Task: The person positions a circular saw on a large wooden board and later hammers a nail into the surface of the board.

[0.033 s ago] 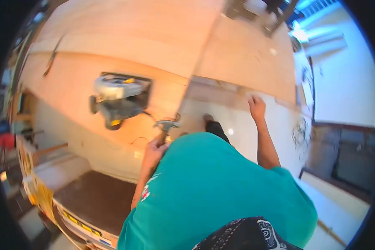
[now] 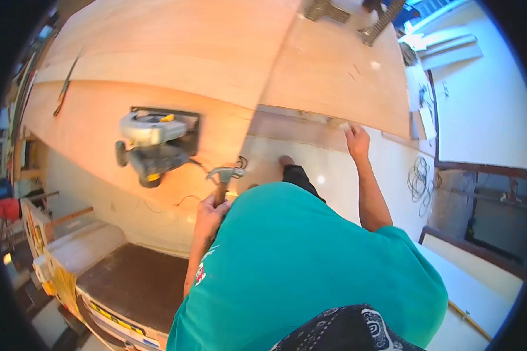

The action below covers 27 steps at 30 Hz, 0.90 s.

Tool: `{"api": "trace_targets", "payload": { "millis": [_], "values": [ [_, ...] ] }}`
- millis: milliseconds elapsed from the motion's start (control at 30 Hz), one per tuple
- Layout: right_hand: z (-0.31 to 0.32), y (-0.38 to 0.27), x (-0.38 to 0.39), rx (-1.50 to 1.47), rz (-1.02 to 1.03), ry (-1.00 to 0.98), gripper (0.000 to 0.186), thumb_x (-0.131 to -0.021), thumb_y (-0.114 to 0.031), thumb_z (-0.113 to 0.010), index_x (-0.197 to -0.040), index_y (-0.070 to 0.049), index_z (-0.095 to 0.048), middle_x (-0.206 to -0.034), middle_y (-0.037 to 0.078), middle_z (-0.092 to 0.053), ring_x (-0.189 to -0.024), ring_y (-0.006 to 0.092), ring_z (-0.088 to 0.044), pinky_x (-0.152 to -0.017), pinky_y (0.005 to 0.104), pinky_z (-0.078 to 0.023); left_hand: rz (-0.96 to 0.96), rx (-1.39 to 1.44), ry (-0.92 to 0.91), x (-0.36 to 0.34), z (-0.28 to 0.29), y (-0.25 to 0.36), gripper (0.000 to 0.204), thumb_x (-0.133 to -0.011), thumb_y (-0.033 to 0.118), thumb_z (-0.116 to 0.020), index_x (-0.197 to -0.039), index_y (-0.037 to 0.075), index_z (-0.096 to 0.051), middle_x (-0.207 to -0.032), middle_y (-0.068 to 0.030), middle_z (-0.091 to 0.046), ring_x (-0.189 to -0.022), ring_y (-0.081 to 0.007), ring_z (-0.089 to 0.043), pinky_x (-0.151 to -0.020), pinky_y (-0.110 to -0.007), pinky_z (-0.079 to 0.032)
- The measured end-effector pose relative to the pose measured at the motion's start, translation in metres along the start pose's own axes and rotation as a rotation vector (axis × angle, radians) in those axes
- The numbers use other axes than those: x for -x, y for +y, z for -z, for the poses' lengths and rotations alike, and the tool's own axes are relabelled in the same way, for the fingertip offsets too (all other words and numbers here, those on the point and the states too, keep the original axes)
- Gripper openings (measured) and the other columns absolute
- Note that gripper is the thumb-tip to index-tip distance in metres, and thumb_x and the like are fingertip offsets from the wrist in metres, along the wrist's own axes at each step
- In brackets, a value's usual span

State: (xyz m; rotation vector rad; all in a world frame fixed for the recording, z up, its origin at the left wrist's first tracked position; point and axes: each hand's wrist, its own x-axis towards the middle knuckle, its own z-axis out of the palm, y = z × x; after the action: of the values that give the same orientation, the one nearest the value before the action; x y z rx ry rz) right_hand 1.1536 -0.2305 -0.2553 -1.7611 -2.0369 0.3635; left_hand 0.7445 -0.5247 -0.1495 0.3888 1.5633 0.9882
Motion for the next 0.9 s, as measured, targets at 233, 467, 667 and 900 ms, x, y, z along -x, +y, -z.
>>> {"api": "trace_targets", "payload": {
  "millis": [233,467,667,900],
  "values": [
    [0.024,0.107,-0.087,-0.073,-0.186,0.154,0.030,-0.089,-0.023,-0.067,-0.108,-0.002,-0.076,-0.099,0.020,-0.075,-0.091,0.0345,-0.072,-0.083,0.0416,-0.055,-0.180,-0.042,-0.168,0.004,-0.096,0.080,0.027,-0.091,0.007,-0.071,-0.115,-0.003,-0.065,-0.081,0.0013,-0.062,-0.071,-0.0071,-0.054,-0.068,-0.024,-0.044],
    [-0.009,0.146,-0.169,-0.258,-0.188,0.117,0.022,-0.087,-0.026,-0.069,-0.096,-0.008,-0.077,-0.091,0.017,-0.075,-0.087,0.0342,-0.072,-0.081,0.0439,-0.056,-0.074,-0.230,0.070,-0.044,-0.173,0.049,0.011,-0.092,0.007,-0.073,-0.092,0.001,-0.064,-0.077,0.0007,-0.062,-0.067,-0.0064,-0.053,-0.061,-0.024,-0.043],
    [-0.005,0.137,-0.209,-0.237,-0.357,-0.133,0.027,-0.084,-0.034,-0.073,-0.095,-0.009,-0.078,-0.093,0.015,-0.076,-0.090,0.0339,-0.072,-0.081,0.0440,-0.056,-0.166,-0.195,0.053,-0.060,-0.250,0.110,0.010,-0.091,0.003,-0.071,-0.098,-0.001,-0.066,-0.076,0.0023,-0.058,-0.069,-0.0060,-0.052,-0.064,-0.024,-0.043],
    [-0.009,0.144,-0.222,-0.295,-0.461,-0.221,0.033,-0.075,-0.039,-0.083,-0.085,-0.008,-0.076,-0.090,0.014,-0.076,-0.086,0.0321,-0.073,-0.076,0.0433,-0.055,-0.323,-0.392,-0.012,-0.124,-0.252,0.059,0.024,-0.090,0.019,-0.077,-0.090,0.001,-0.062,-0.071,0.0015,-0.055,-0.067,-0.0087,-0.045,-0.059,-0.029,-0.039]
  ]
}}
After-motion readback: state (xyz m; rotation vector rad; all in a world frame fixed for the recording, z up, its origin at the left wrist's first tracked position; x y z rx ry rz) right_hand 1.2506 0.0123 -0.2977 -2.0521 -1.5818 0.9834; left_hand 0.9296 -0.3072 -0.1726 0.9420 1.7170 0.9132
